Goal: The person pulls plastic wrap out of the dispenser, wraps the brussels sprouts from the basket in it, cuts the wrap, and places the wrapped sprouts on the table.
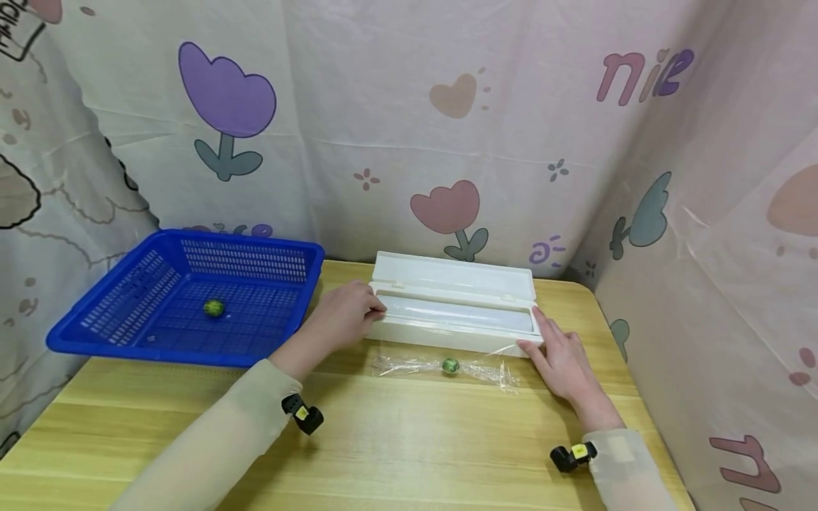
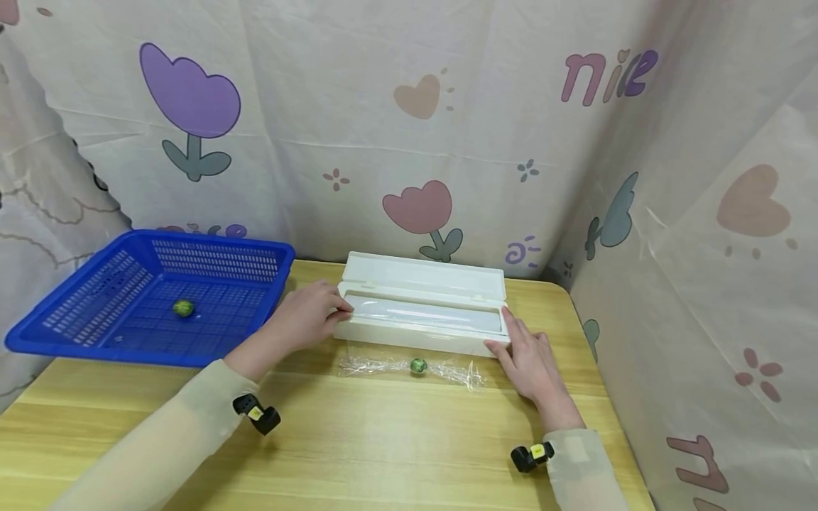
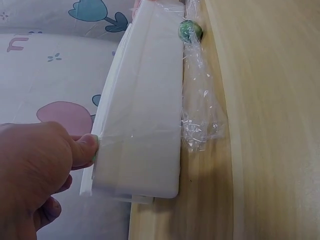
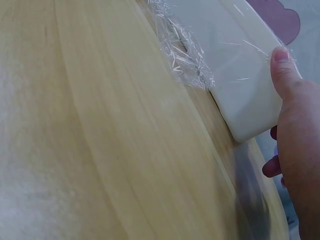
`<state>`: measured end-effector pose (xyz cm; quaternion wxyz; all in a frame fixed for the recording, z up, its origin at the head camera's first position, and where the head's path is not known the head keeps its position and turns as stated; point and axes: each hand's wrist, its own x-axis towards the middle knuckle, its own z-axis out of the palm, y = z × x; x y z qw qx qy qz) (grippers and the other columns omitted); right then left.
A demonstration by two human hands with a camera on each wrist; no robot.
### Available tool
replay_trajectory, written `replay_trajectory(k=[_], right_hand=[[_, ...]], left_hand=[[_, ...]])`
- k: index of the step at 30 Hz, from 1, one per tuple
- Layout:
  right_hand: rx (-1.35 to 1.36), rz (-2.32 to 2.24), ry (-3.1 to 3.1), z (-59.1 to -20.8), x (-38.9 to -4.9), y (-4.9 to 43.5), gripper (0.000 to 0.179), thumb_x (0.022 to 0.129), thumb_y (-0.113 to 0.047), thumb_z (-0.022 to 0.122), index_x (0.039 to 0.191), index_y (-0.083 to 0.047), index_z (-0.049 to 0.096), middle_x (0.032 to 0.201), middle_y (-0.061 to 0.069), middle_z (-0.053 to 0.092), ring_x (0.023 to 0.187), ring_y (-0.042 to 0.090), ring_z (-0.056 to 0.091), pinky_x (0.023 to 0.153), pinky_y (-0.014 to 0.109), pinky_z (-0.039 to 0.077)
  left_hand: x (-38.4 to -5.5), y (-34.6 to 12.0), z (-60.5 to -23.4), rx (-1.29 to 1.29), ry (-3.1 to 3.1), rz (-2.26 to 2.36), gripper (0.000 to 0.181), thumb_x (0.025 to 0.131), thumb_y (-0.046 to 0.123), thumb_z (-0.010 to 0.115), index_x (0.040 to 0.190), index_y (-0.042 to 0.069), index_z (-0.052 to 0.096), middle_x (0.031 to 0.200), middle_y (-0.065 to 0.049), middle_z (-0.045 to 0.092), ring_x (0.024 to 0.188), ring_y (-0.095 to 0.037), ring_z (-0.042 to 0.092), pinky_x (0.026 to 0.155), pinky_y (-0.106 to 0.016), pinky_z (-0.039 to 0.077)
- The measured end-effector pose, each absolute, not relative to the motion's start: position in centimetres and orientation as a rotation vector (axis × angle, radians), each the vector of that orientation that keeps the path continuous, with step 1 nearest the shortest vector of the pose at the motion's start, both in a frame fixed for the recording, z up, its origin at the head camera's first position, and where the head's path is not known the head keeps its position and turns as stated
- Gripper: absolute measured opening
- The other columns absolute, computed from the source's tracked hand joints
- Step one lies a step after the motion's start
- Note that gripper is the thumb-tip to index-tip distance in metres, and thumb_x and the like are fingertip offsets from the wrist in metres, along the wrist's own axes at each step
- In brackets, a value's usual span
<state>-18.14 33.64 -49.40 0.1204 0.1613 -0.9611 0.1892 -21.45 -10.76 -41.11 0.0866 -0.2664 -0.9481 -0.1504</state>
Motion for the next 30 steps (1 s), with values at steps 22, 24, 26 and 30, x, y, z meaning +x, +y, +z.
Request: replay_trajectory(k=[22,24,26,30], right_hand=[[0.482,0.516,-2.809,-49.2,-18.1,33.7,0.076,0.111,-0.045,0.052,0.169,-0.007,0.021,0.161,0.027,0.041,0.14,0.046,0.049,0.103,0.06,0.035],[0.474,0.518,-2.814,-49.1,-18.1,33.8,0.076,0.111,-0.045,0.052,0.169,-0.007,0.02,0.162,0.027,0.04,0.141,0.046,0.048,0.103,0.06,0.035],[0.468,0.519,-2.819,-49.2,-18.1,33.8,0.076,0.111,-0.046,0.052,0.169,-0.008,0.02,0.162,0.026,0.039,0.141,0.046,0.047,0.103,0.06,0.034],[0.471,0.528,-2.826,-49.2,-18.1,33.8,0.076,0.111,-0.046,0.051,0.169,-0.009,0.019,0.163,0.027,0.039,0.142,0.046,0.046,0.103,0.06,0.034]], left_hand=[[-21.8,-12.4,-40.5,-0.855,-2.824,-0.314,0.009,0.094,0.016,0.082,0.101,0.021,0.085,0.099,0.005,0.073,0.092,-0.019,0.061,0.071,-0.039,0.056],[-21.8,-12.5,-40.6,-0.851,-2.826,-0.322,0.009,0.094,0.018,0.082,0.102,0.022,0.085,0.1,0.005,0.074,0.093,-0.019,0.062,0.072,-0.04,0.057],[-21.9,-12.6,-40.6,-0.846,-2.833,-0.342,0.009,0.095,0.019,0.082,0.102,0.022,0.085,0.101,0.005,0.075,0.094,-0.019,0.062,0.073,-0.041,0.057],[-22.0,-12.6,-40.7,-0.82,-2.855,-0.372,0.008,0.094,0.019,0.083,0.101,0.023,0.086,0.1,0.006,0.075,0.095,-0.02,0.062,0.074,-0.042,0.057]])
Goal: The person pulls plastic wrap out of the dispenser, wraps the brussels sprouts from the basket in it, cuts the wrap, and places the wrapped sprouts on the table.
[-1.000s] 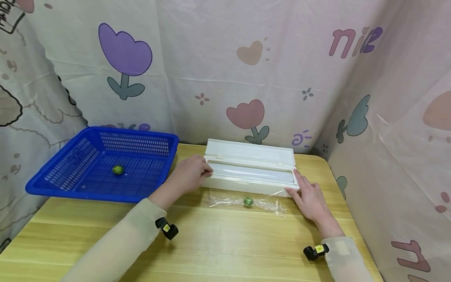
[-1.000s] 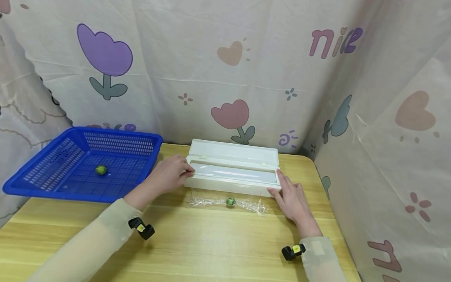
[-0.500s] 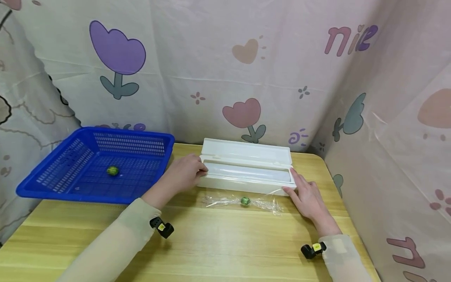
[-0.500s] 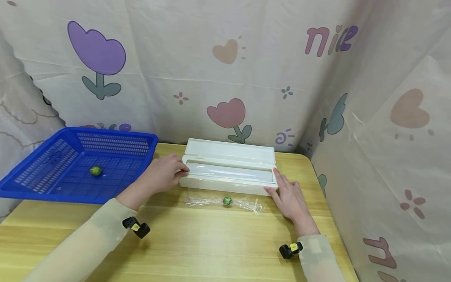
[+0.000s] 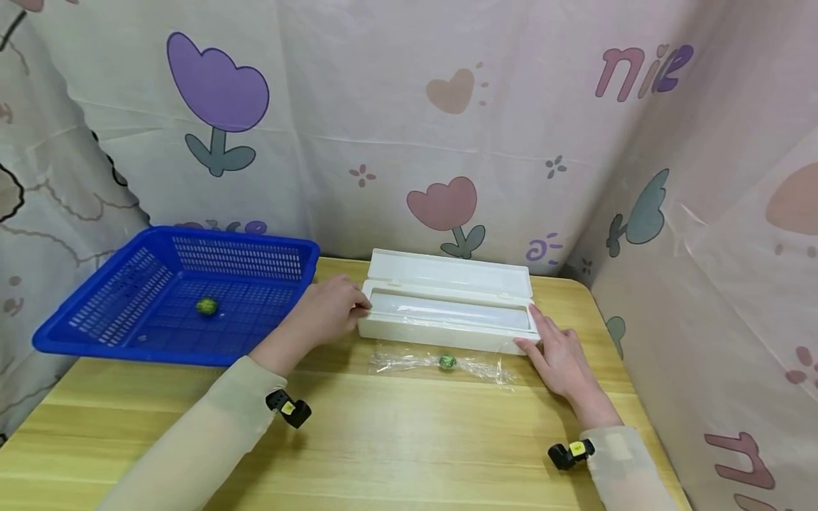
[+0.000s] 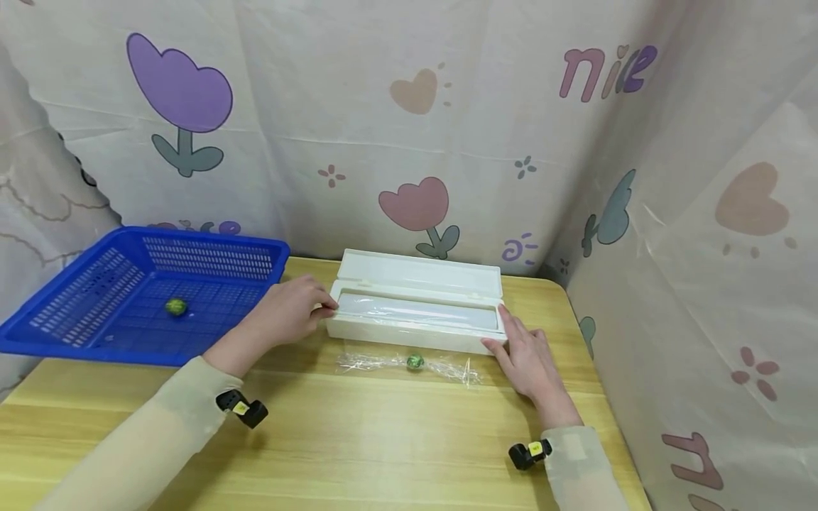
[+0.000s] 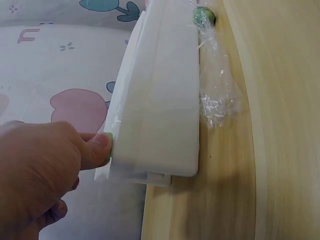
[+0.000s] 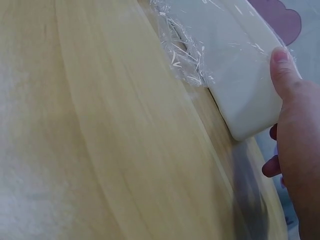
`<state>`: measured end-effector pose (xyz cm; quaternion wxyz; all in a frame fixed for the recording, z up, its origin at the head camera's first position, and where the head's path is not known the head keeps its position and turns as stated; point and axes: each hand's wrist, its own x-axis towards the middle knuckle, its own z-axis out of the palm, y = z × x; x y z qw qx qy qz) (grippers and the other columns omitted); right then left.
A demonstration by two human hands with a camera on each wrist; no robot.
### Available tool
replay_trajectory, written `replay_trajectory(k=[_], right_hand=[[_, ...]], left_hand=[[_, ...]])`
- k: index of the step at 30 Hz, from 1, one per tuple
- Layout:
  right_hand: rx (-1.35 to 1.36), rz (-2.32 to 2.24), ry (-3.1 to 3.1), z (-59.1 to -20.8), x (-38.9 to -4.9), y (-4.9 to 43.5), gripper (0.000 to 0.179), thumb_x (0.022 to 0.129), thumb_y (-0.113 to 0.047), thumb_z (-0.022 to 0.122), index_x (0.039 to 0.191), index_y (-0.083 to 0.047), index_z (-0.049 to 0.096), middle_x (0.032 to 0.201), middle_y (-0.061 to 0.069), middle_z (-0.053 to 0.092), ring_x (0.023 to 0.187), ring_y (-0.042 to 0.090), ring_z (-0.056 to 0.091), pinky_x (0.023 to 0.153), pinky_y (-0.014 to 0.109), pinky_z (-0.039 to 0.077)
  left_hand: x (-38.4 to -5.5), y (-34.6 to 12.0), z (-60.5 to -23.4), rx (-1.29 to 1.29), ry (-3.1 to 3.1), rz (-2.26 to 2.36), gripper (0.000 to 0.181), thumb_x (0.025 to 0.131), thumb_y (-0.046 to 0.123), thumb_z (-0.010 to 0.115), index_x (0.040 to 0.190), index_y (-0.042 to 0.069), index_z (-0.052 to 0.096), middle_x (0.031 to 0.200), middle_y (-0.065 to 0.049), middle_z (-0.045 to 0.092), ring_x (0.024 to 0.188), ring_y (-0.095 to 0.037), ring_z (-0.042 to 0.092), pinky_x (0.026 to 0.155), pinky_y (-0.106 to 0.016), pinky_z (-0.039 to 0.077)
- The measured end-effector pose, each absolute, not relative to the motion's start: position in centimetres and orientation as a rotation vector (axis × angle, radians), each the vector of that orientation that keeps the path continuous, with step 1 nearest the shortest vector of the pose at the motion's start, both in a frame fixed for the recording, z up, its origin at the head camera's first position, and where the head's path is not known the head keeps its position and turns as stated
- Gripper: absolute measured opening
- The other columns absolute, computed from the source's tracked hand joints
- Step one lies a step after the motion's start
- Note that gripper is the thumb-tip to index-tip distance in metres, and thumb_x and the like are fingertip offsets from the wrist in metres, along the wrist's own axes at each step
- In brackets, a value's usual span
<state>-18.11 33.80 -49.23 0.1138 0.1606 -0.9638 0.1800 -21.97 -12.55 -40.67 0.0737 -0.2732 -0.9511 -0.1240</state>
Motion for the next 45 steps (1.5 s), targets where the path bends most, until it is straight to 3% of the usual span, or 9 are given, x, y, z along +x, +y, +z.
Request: replay_trajectory(k=[6,10,14,20,24,32,40,45], right_hand=[[0.456,0.579,-2.839,-49.3,-17.9,33.7,0.076,0.112,-0.045,0.051,0.17,-0.009,0.018,0.159,0.028,0.042,0.138,0.048,0.049,0.107,0.065,0.032],[0.424,0.657,-2.832,-48.9,-17.6,33.5,0.076,0.11,-0.045,0.055,0.169,-0.011,0.022,0.141,0.025,0.049,0.109,0.043,0.058,0.103,0.064,0.034],[0.377,0.718,-2.746,-48.5,-17.3,33.2,0.074,0.105,-0.044,0.066,0.165,-0.012,0.037,0.128,0.016,0.046,0.091,0.032,0.046,0.089,0.053,0.035],[0.532,0.792,-2.497,-48.3,-17.2,32.1,0.045,0.093,-0.022,0.082,0.136,-0.011,0.072,0.112,0.012,0.047,0.088,0.02,0.044,0.081,0.044,0.03],[0.639,0.841,-2.348,-48.6,-17.4,31.6,0.03,0.085,-0.005,0.086,0.115,-0.01,0.082,0.107,0.013,0.049,0.084,0.016,0.044,0.08,0.04,0.03],[0.686,1.058,-2.149,-48.2,-17.3,31.0,0.029,0.072,0.016,0.089,0.092,-0.004,0.084,0.101,0.02,0.056,0.077,0.023,0.048,0.073,0.023,0.036],[0.623,1.187,-2.21,-47.7,-16.3,30.8,0.024,0.078,0.016,0.087,0.09,-0.004,0.083,0.099,0.011,0.062,0.089,0.022,0.056,0.077,0.025,0.045],[0.65,1.166,-2.257,-47.4,-15.7,30.9,0.023,0.083,0.012,0.084,0.092,-0.009,0.082,0.098,0.004,0.07,0.082,0.015,0.06,0.073,0.022,0.049]], left_hand=[[-22.1,-12.5,-40.6,-0.801,-2.896,-0.399,0.007,0.095,0.021,0.082,0.101,0.024,0.085,0.102,0.007,0.075,0.097,-0.02,0.062,0.076,-0.043,0.057],[-21.9,-12.3,-40.5,-0.779,-2.917,-0.393,0.016,0.096,0.031,0.08,0.11,0.024,0.084,0.115,0.002,0.075,0.106,-0.023,0.062,0.084,-0.046,0.057],[-21.9,-11.8,-40.6,-0.824,-2.888,-0.43,0.028,0.098,0.04,0.076,0.118,0.022,0.082,0.119,-0.002,0.074,0.108,-0.025,0.062,0.087,-0.046,0.056],[-22.0,-10.8,-41.4,-0.898,-2.861,-0.47,0.023,0.101,0.039,0.075,0.112,0.021,0.084,0.106,0.004,0.07,0.099,-0.02,0.058,0.079,-0.036,0.051],[-21.9,-10.5,-41.9,-0.89,-2.829,-0.498,0.015,0.099,0.035,0.078,0.105,0.023,0.085,0.098,0.008,0.068,0.092,-0.017,0.056,0.076,-0.033,0.048],[-21.6,-10.4,-42.5,-0.893,-2.741,-0.53,0.007,0.096,0.028,0.082,0.097,0.022,0.084,0.095,0.008,0.07,0.091,-0.018,0.059,0.08,-0.035,0.052],[-21.2,-10.2,-43.4,-0.953,-2.686,-0.479,0.006,0.103,0.022,0.073,0.101,0.017,0.071,0.102,0.003,0.068,0.098,-0.021,0.058,0.095,-0.039,0.053],[-20.5,-10.3,-43.3,-0.995,-2.625,-0.512,0.007,0.101,0.013,0.075,0.1,0.014,0.068,0.096,0.003,0.066,0.091,-0.02,0.056,0.086,-0.037,0.052]])
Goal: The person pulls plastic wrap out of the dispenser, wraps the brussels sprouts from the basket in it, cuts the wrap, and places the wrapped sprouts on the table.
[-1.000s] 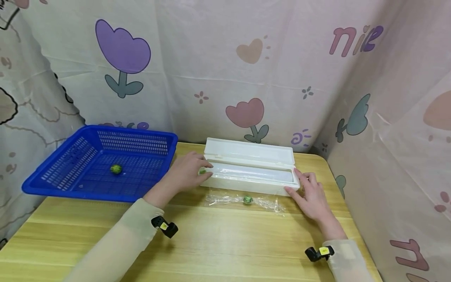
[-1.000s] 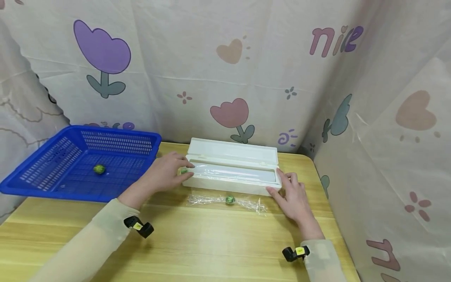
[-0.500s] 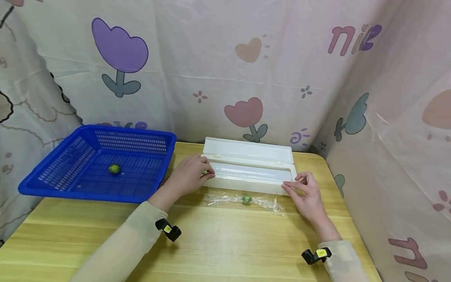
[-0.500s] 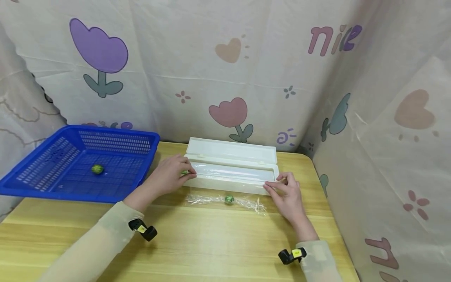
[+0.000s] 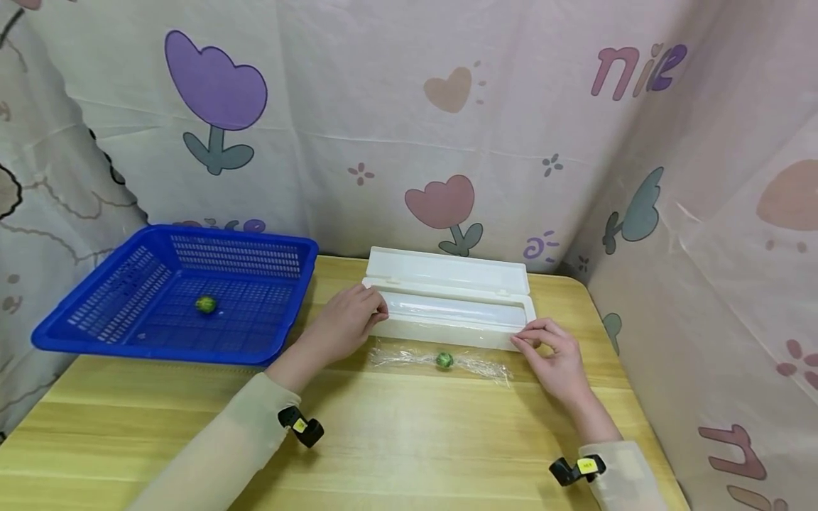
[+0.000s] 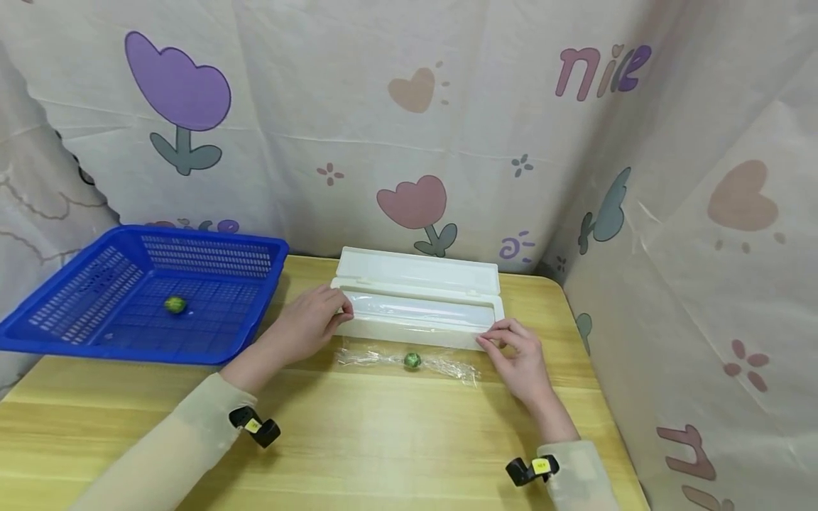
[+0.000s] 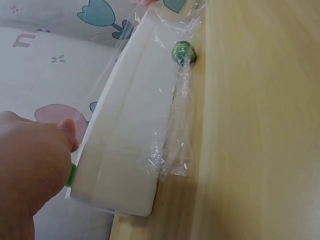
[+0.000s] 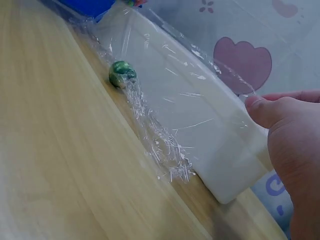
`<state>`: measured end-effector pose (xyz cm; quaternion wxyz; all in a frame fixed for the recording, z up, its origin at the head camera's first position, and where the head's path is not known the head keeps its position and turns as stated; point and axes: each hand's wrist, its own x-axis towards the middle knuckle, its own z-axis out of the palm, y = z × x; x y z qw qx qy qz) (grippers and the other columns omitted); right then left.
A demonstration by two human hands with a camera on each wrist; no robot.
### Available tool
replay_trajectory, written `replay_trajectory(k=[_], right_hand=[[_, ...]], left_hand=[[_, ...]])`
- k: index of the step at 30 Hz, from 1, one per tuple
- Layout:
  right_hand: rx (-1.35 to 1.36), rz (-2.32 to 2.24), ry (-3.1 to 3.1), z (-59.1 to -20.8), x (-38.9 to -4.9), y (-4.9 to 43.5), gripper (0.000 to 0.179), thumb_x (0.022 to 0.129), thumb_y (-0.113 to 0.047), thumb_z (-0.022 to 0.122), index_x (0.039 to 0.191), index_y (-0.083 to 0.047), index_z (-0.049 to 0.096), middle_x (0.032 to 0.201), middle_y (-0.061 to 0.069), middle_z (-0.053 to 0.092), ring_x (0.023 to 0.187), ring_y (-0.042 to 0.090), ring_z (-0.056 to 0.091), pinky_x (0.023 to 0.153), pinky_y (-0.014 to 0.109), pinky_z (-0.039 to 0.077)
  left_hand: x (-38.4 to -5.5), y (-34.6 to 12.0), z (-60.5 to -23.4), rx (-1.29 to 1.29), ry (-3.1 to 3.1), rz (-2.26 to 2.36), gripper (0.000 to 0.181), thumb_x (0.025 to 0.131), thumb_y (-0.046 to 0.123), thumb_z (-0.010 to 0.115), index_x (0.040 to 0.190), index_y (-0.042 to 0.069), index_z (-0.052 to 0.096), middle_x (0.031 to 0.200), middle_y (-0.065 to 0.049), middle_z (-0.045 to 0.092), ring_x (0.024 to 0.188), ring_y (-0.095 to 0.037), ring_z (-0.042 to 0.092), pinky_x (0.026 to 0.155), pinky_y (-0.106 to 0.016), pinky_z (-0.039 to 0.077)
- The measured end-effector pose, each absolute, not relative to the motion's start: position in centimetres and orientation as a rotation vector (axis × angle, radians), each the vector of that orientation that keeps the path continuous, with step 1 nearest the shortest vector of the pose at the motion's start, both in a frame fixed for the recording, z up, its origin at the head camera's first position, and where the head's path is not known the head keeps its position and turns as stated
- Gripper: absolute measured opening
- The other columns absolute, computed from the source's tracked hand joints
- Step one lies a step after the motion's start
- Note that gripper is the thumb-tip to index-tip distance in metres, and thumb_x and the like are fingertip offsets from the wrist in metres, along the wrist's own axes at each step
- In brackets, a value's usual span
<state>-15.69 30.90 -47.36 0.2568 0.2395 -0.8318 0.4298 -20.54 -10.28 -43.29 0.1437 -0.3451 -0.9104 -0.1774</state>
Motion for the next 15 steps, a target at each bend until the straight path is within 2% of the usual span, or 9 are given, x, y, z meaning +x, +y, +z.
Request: replay_trajectory(k=[3,9,15], right_hand=[[0.717,1.148,-2.256,-47.3,-15.4,31.0,0.026,0.083,0.014,0.083,0.093,-0.01,0.082,0.096,0.004,0.075,0.079,0.014,0.062,0.07,0.021,0.049],[0.809,1.09,-2.316,-47.5,-13.9,31.5,0.027,0.08,0.016,0.084,0.095,-0.007,0.082,0.096,0.001,0.078,0.077,0.011,0.065,0.071,0.021,0.049],[0.822,0.987,-2.397,-48.4,-12.5,32.0,0.028,0.078,0.012,0.086,0.096,-0.009,0.081,0.098,-0.005,0.077,0.083,0.011,0.066,0.075,0.024,0.045]], left_hand=[[-19.9,-10.6,-43.4,-1.023,-2.59,-0.517,0.007,0.099,0.011,0.076,0.099,0.013,0.069,0.094,0.003,0.066,0.088,-0.019,0.057,0.081,-0.035,0.052],[-18.1,-11.2,-43.8,-1.074,-2.559,-0.513,0.01,0.096,0.009,0.08,0.105,0.011,0.075,0.098,0.002,0.071,0.091,-0.019,0.063,0.082,-0.036,0.057],[-16.3,-11.7,-44.8,-1.13,-2.559,-0.489,0.011,0.092,0.011,0.085,0.098,0.018,0.077,0.096,0.005,0.067,0.093,-0.019,0.063,0.082,-0.037,0.056]])
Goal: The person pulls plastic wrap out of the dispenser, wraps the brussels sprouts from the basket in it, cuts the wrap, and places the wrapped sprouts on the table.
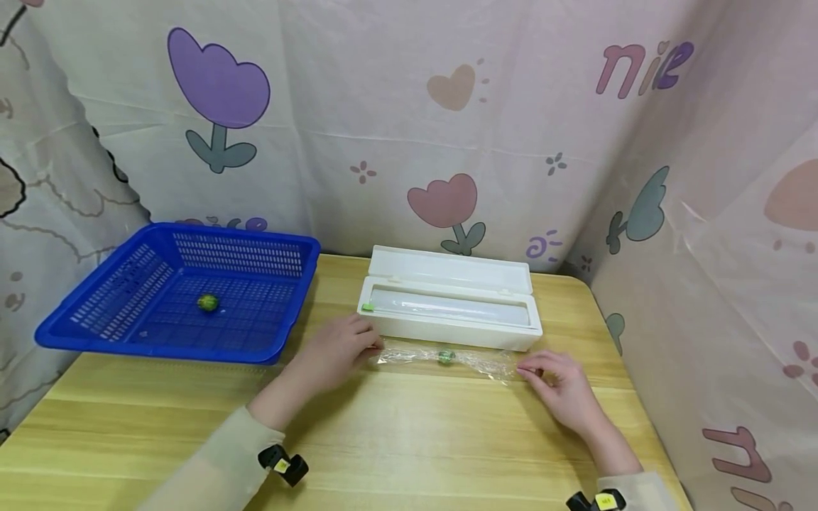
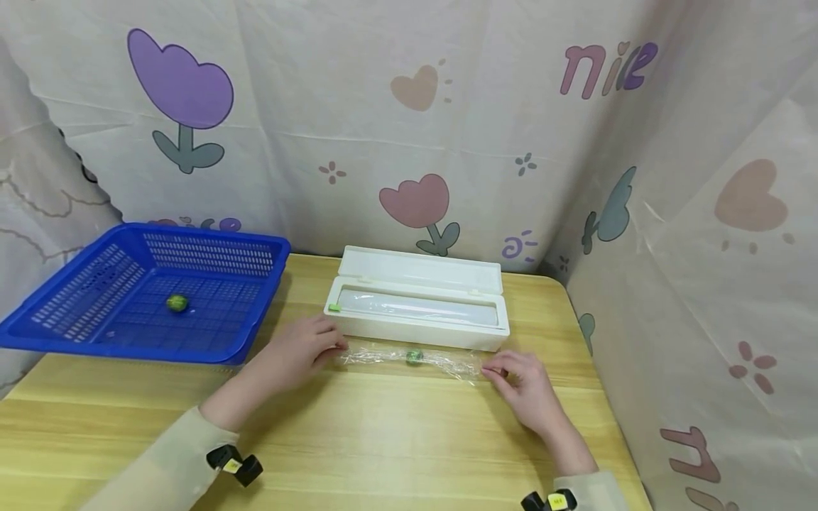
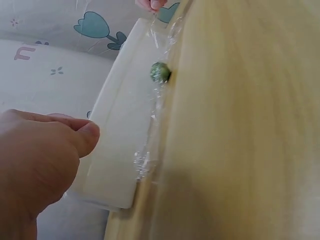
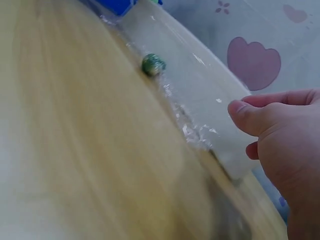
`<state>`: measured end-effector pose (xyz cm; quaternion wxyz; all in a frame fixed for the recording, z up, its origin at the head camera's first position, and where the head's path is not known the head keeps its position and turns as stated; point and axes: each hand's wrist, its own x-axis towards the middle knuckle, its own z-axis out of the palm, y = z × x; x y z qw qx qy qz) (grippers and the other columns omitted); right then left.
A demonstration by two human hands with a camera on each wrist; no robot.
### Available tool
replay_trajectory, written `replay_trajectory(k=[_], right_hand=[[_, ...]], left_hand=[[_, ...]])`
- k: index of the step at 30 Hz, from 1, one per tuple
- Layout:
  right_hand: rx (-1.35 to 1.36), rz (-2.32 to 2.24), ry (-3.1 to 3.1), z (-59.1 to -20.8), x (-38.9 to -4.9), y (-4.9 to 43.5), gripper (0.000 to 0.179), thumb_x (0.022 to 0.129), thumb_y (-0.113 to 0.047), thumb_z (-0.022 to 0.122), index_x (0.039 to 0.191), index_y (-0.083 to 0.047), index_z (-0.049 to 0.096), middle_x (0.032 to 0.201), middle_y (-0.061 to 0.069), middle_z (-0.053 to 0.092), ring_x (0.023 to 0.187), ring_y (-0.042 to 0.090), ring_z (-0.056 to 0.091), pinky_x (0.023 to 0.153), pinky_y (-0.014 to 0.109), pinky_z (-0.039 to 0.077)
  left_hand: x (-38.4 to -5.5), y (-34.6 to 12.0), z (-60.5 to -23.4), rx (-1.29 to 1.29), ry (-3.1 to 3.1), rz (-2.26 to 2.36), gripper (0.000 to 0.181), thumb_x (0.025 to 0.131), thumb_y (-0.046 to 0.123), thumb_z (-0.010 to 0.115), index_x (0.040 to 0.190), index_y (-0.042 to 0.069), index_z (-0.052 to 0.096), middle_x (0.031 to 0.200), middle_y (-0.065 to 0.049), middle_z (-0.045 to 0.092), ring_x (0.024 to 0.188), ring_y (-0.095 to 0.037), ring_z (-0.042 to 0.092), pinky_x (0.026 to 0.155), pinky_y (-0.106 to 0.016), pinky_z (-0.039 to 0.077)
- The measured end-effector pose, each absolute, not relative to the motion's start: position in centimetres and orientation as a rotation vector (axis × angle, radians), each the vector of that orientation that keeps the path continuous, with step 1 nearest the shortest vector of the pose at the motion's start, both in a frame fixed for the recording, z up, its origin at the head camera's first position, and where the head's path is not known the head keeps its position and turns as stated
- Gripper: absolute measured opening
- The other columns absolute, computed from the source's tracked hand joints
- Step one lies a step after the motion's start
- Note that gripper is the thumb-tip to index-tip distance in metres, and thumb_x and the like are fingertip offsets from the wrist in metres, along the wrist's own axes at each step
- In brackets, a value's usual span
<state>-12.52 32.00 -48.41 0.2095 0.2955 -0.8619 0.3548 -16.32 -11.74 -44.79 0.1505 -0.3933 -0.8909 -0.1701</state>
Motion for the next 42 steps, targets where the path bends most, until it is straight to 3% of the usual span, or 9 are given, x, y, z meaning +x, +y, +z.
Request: replay_trajectory(k=[10,17,27,33,37,42], right_hand=[[0.898,0.912,-2.449,-49.8,-11.3,32.1,0.03,0.079,0.008,0.087,0.096,-0.016,0.08,0.1,-0.011,0.075,0.088,0.012,0.069,0.089,0.028,0.043],[0.929,0.829,-2.491,-50.3,-10.9,31.8,0.028,0.081,0.004,0.087,0.095,-0.018,0.079,0.099,-0.011,0.074,0.088,0.007,0.068,0.083,0.029,0.04],[0.92,0.733,-2.533,-50.9,-10.6,31.7,0.017,0.087,-0.006,0.086,0.091,-0.021,0.079,0.102,-0.011,0.07,0.091,0.007,0.065,0.086,0.033,0.037],[0.828,0.771,-2.546,-51.0,-10.7,31.4,0.016,0.086,-0.011,0.088,0.091,-0.023,0.078,0.097,-0.016,0.07,0.082,0.004,0.063,0.083,0.032,0.035],[0.81,0.805,-2.545,-50.9,-10.8,31.3,0.019,0.084,-0.012,0.09,0.091,-0.024,0.077,0.093,-0.02,0.068,0.074,0.002,0.058,0.081,0.032,0.033],[0.876,0.868,-2.46,-49.9,-11.4,30.8,0.022,0.082,-0.006,0.089,0.093,-0.021,0.078,0.093,-0.016,0.07,0.071,0.004,0.057,0.076,0.031,0.04]], left_hand=[[-14.8,-12.1,-46.7,-1.14,-2.653,-0.52,0.006,0.094,0.018,0.084,0.098,0.021,0.08,0.096,0.01,0.069,0.091,-0.013,0.064,0.081,-0.037,0.056],[-14.8,-12.1,-47.9,-1.174,-2.676,-0.5,0.005,0.096,0.019,0.082,0.096,0.019,0.077,0.094,0.011,0.07,0.09,-0.013,0.065,0.082,-0.037,0.057],[-14.6,-12.1,-48.1,-1.159,-2.734,-0.442,0.01,0.095,0.029,0.082,0.088,0.023,0.081,0.094,0.01,0.06,0.089,-0.012,0.054,0.074,-0.035,0.052],[-14.6,-12.0,-48.0,-1.172,-2.756,-0.448,0.015,0.097,0.033,0.08,0.086,0.023,0.081,0.082,0.016,0.057,0.08,-0.008,0.05,0.069,-0.032,0.049],[-14.7,-12.0,-47.8,-1.183,-2.781,-0.446,0.012,0.097,0.034,0.079,0.088,0.025,0.08,0.081,0.019,0.058,0.078,-0.006,0.052,0.071,-0.032,0.051],[-15.0,-11.5,-47.2,-1.127,-2.787,-0.523,0.01,0.097,0.036,0.079,0.096,0.026,0.082,0.09,0.017,0.065,0.08,-0.002,0.058,0.072,-0.03,0.054]])
